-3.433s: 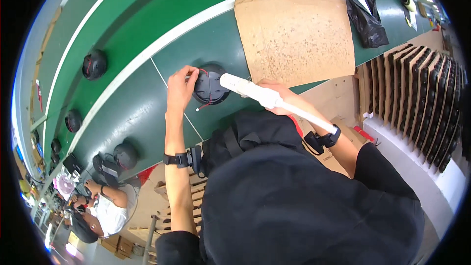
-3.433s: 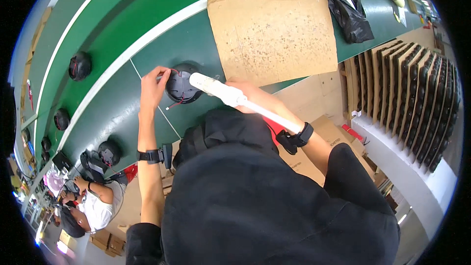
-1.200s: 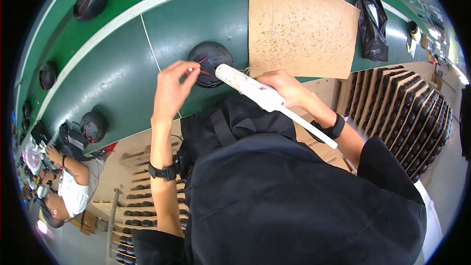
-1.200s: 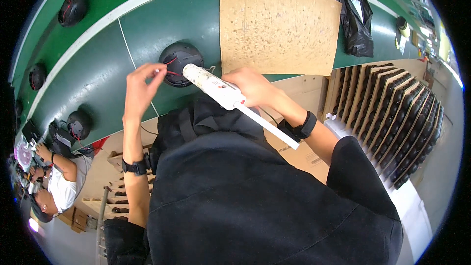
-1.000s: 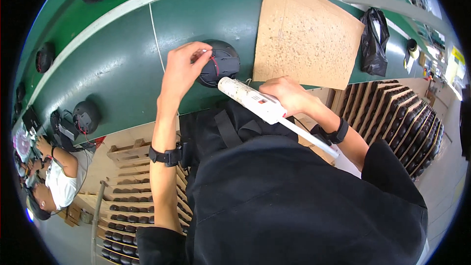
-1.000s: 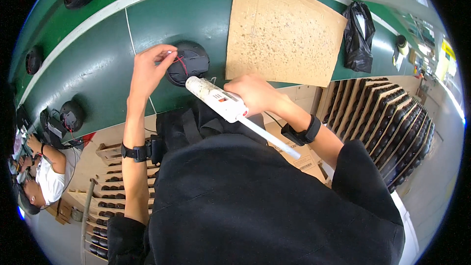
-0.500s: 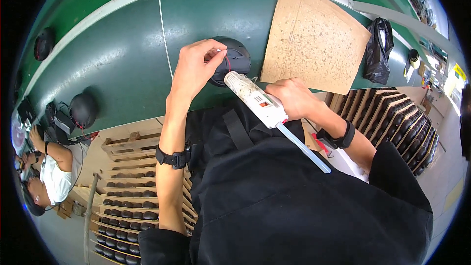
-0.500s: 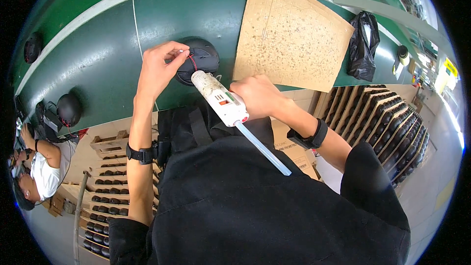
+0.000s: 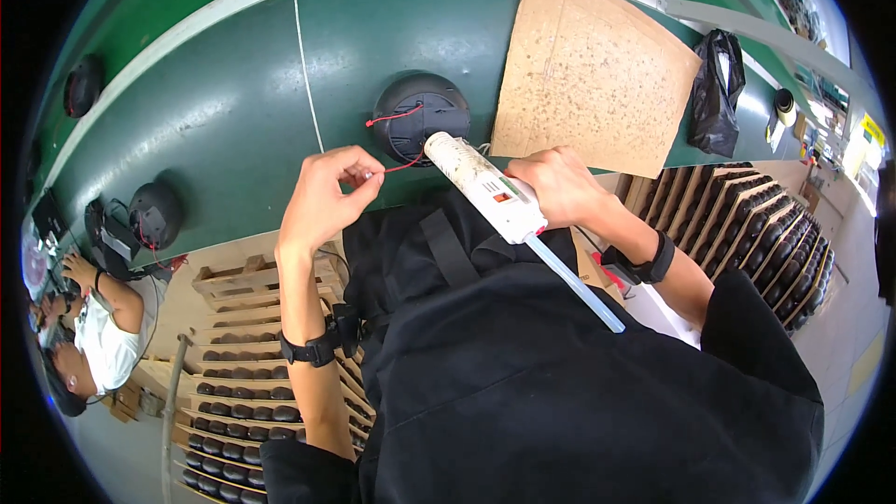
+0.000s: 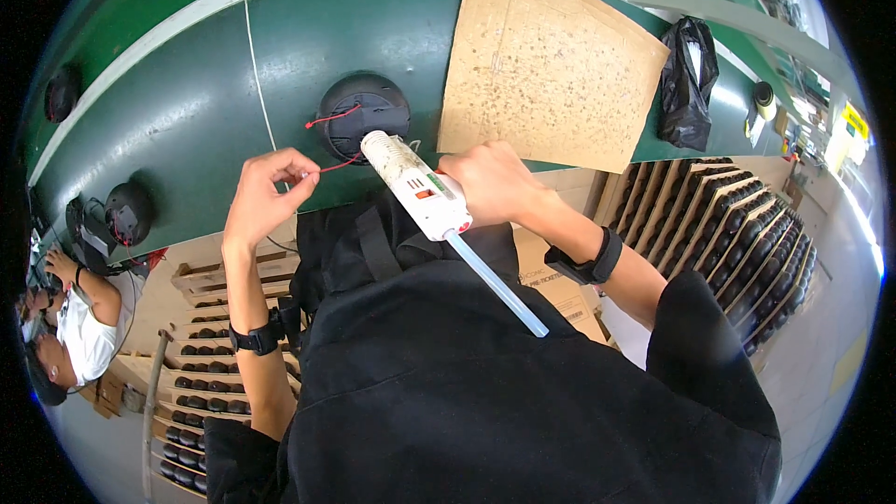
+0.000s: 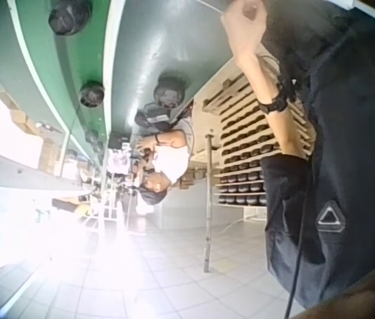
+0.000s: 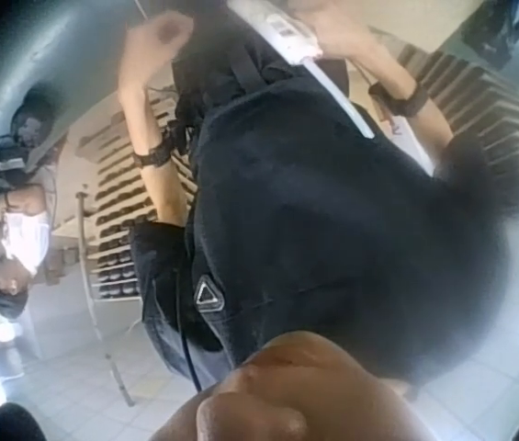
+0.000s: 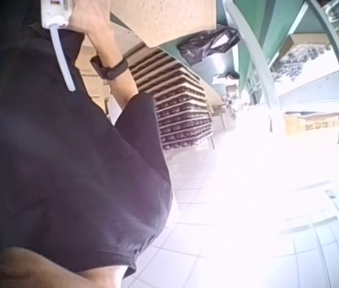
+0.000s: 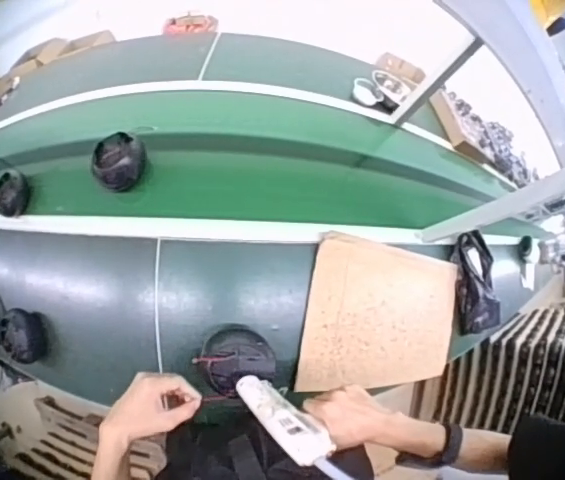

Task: Applying glue to internal components of plastic housings using a glue gun.

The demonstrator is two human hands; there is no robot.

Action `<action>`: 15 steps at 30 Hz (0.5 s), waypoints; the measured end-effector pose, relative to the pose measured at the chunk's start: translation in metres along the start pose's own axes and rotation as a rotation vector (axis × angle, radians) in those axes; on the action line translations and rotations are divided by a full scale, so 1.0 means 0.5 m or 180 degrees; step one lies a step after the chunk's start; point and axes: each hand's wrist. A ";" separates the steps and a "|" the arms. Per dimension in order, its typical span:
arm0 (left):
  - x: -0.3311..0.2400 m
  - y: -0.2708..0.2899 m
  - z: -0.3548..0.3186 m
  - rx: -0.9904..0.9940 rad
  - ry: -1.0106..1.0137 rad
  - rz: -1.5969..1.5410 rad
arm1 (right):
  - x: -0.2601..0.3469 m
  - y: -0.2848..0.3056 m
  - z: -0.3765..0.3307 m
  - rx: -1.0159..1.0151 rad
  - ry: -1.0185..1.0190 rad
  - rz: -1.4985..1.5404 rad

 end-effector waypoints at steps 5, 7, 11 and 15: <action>0.022 -0.014 -0.023 0.0182 0.0201 -0.0173 | -0.002 0.008 0.000 -0.0054 0.0266 0.0046; 0.029 -0.024 -0.027 -0.0006 0.0185 -0.0278 | -0.003 0.012 -0.002 -0.0120 0.0390 0.0139; 0.049 -0.036 -0.021 -0.0382 0.0626 -0.0549 | -0.010 0.025 -0.004 -0.0236 0.0722 0.0409; 0.071 -0.044 -0.015 -0.0382 0.0711 -0.0036 | -0.010 0.035 -0.004 -0.0370 0.0816 0.0732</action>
Point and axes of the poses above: each hand's wrist, its own z-axis towards the middle knuckle, its own y-axis out of the back of the hand, x = y × z, and after that the axes turned 10 degrees about -x, right-handed
